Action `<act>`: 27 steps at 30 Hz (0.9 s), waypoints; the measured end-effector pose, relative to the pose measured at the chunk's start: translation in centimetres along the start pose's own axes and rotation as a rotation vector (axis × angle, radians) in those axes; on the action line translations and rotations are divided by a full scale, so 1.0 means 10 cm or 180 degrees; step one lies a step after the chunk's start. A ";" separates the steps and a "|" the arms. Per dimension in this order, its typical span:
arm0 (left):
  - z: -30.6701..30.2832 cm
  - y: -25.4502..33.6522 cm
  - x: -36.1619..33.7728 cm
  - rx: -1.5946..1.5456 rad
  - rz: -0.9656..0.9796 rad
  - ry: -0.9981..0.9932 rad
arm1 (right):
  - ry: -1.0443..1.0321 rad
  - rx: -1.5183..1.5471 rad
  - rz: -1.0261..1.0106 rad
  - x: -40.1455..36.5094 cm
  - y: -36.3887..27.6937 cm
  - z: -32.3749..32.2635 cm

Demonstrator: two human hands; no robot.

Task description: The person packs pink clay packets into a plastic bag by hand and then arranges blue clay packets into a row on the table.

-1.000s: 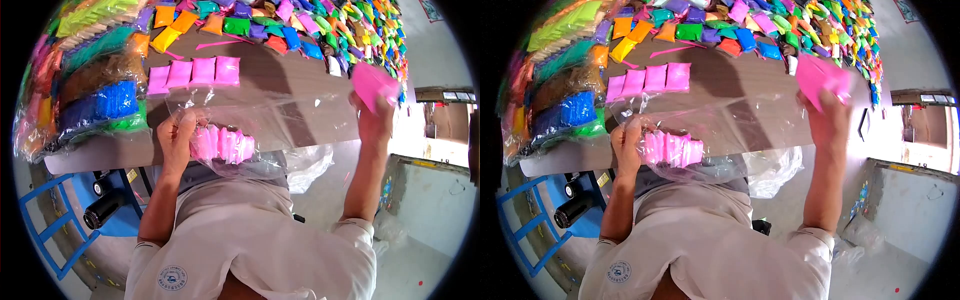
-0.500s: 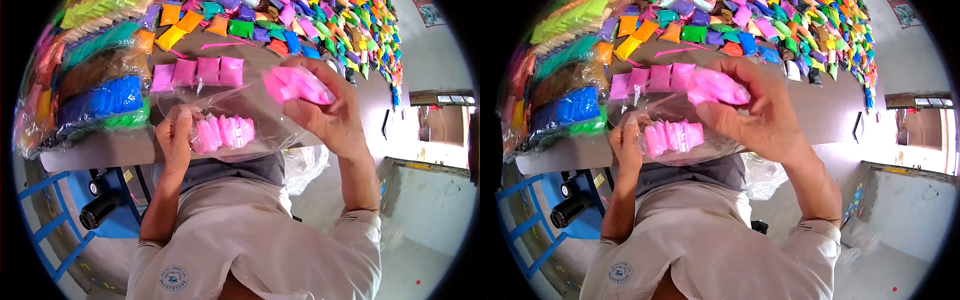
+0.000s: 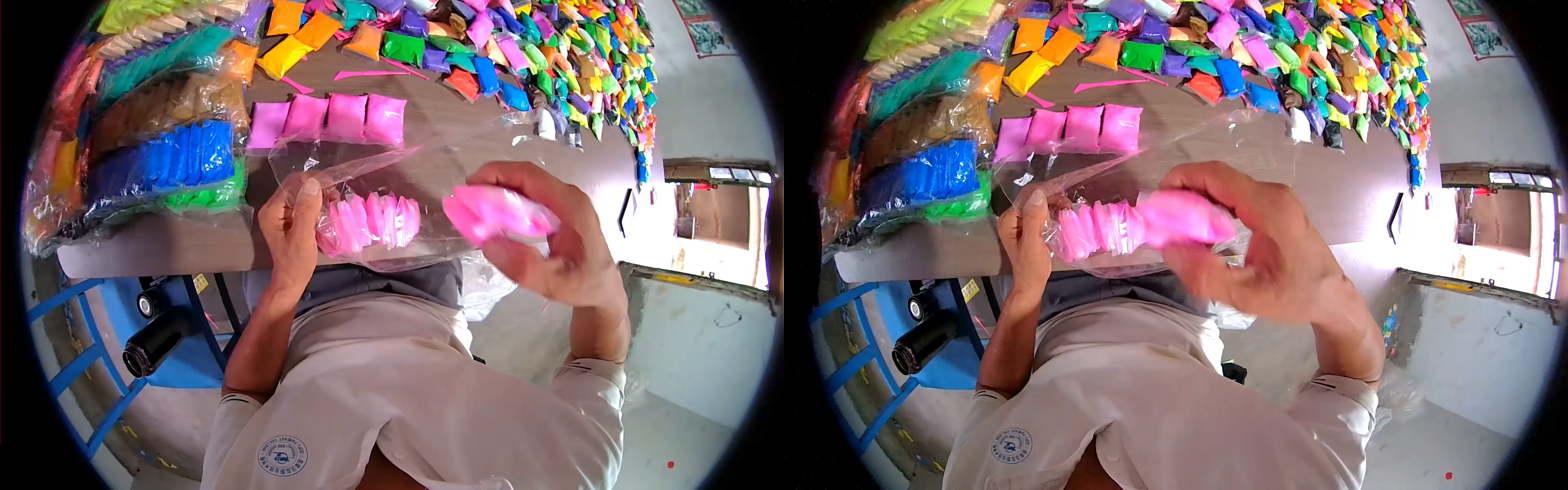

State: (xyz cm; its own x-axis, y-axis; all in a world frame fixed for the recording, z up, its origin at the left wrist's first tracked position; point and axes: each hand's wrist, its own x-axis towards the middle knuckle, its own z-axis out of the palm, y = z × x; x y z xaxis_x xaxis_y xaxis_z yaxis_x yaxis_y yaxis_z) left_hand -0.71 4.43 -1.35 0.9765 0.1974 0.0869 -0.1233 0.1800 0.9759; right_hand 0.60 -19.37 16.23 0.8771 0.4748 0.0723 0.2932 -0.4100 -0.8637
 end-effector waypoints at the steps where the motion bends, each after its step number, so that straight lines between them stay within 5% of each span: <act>1: 0.00 0.00 0.01 -0.0006 0.0024 -0.0036 | -0.0015 0.0088 0.0263 0.01 0.01 0.00; 5: 0.00 -0.02 0.01 -0.0030 0.0116 -0.0077 | -0.0536 -0.0244 0.1743 0.17 0.13 -0.03; 8: -0.03 -0.02 0.01 0.0408 0.0173 -0.0216 | -0.1324 -0.1464 0.1694 0.26 0.21 0.02; 12: -0.04 -0.05 -0.01 0.0322 -0.0049 -0.0173 | -0.1239 -0.1622 0.1807 0.23 0.50 0.16; 15: -0.03 -0.04 0.00 0.0262 0.0031 -0.0159 | -0.1305 -0.1549 0.1252 0.14 0.67 0.15; 21: -0.04 -0.02 0.01 0.0407 0.0092 -0.0259 | -0.2054 -0.1950 0.1709 0.29 0.54 0.11; 27: -0.03 -0.02 0.01 0.0420 0.0130 -0.0286 | -0.1511 -0.1822 0.1235 0.20 0.58 0.24</act>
State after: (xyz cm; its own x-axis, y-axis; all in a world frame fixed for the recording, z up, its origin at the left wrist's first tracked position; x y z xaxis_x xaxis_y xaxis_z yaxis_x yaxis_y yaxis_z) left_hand -0.64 4.69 -1.59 0.9837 0.1140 0.1388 -0.1446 0.0444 0.9885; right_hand 3.20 -18.94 10.14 0.7397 0.4434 -0.5062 0.2637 -0.8830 -0.3882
